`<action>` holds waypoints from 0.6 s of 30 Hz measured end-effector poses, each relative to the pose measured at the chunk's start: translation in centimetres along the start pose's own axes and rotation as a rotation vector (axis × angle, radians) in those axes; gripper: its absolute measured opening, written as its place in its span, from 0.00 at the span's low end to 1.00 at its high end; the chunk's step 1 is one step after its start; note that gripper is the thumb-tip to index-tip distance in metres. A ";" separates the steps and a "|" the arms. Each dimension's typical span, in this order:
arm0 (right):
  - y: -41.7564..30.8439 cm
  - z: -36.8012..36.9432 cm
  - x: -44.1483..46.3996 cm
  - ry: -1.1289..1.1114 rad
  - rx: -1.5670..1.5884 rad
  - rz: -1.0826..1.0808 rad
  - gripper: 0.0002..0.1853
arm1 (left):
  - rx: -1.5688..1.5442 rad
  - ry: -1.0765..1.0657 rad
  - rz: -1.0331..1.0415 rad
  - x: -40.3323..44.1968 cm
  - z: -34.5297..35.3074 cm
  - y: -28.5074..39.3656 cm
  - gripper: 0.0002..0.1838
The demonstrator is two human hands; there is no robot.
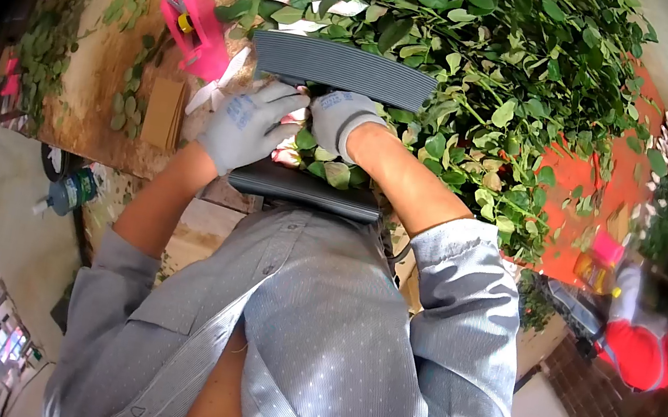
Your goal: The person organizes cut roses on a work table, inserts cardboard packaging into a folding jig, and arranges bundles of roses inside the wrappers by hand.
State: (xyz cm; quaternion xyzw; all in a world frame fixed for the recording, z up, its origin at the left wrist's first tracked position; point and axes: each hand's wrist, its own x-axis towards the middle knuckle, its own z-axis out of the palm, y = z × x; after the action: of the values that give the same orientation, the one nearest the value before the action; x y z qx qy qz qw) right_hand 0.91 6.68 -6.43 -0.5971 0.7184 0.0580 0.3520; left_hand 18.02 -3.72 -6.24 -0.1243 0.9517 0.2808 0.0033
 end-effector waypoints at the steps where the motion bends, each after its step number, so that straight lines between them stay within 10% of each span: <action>1: 0.0 -0.3 0.1 -0.076 -0.005 0.004 0.15 | 0.027 0.054 0.062 0.2 0.3 0.1 0.22; 15: 2.2 0.7 1.6 -0.067 0.276 -0.016 0.17 | 0.093 0.027 0.107 0.7 2.0 -1.2 0.16; 16: 5.0 4.3 4.1 0.093 -0.110 -0.490 0.14 | 0.116 0.026 0.123 0.4 1.9 -1.1 0.16; 18: 4.7 4.2 4.0 0.047 -0.166 -0.398 0.13 | 0.137 0.029 0.158 0.0 2.1 -1.2 0.18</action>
State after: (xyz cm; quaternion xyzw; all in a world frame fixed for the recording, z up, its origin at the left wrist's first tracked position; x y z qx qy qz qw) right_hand -1.60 6.85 -13.43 -0.7555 0.5869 0.0326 0.2894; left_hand 18.19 -3.54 -8.68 -0.0523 0.9754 0.2127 -0.0242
